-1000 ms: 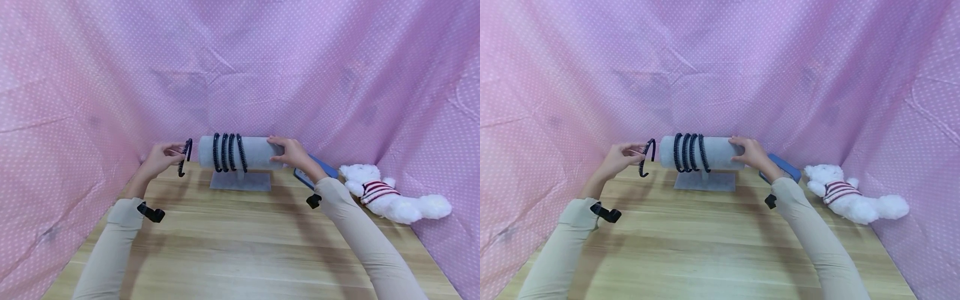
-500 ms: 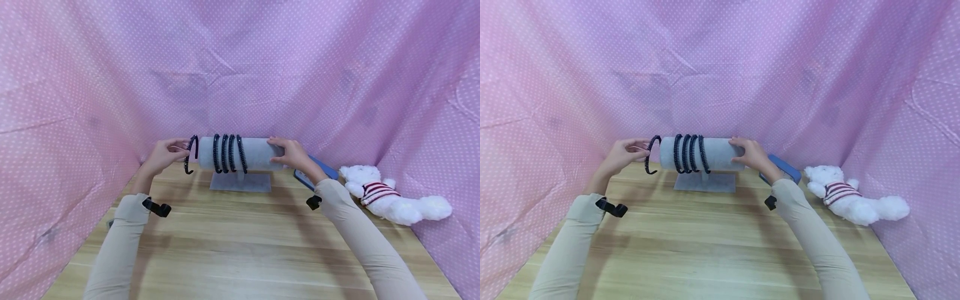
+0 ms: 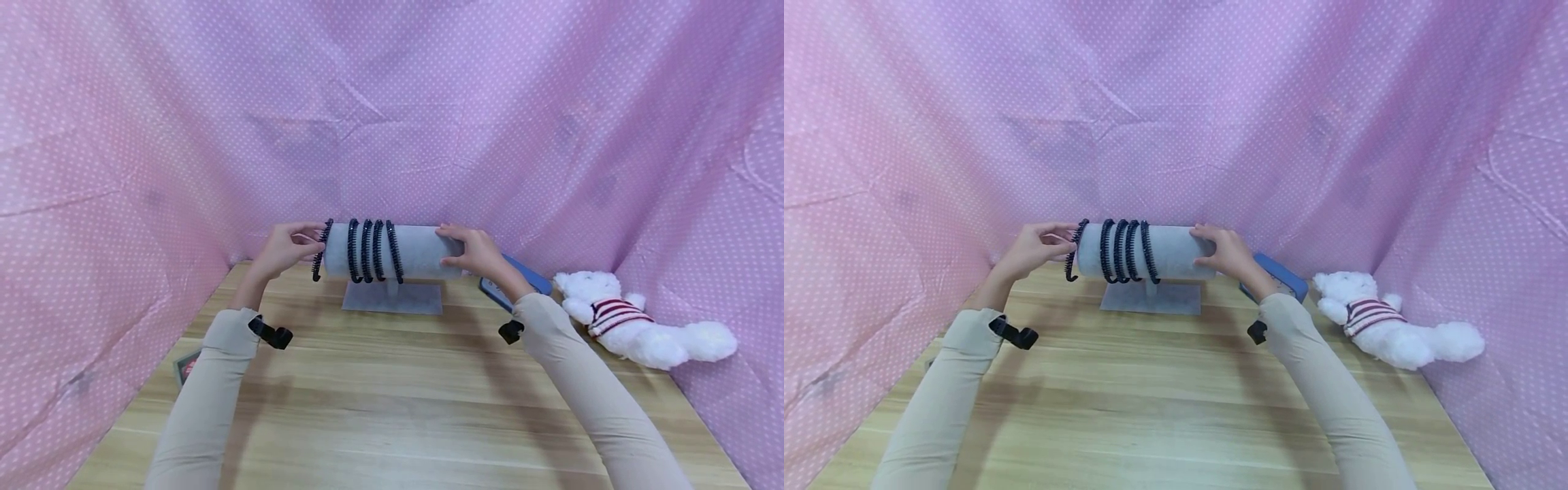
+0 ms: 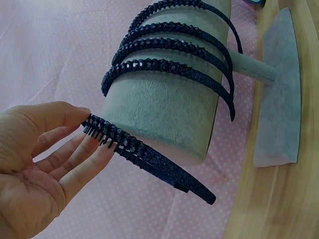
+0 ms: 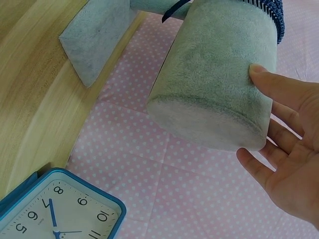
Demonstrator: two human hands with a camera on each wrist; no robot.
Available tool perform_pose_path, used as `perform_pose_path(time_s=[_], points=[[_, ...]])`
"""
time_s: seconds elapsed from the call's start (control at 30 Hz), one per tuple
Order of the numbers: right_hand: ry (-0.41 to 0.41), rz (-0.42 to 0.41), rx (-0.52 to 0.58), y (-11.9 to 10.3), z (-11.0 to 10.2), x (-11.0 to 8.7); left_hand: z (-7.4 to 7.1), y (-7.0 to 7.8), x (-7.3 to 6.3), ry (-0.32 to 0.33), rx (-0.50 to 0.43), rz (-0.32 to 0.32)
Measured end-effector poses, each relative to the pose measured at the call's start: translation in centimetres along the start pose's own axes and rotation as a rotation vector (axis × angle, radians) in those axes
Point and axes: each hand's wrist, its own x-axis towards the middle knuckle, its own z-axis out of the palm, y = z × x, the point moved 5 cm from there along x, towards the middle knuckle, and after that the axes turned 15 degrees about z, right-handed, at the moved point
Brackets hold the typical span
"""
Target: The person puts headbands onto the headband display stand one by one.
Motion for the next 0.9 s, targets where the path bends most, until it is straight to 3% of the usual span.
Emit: perform_pose_path(time_s=[0.4,0.9], points=[[-0.007,0.018,0.011,0.1,0.1,-0.1,0.4,1.0,0.8,-0.044,0.110,-0.009],[-0.014,0.018,0.028,0.1,0.0,-0.2,0.6,1.5,1.5,-0.107,0.238,0.030]])
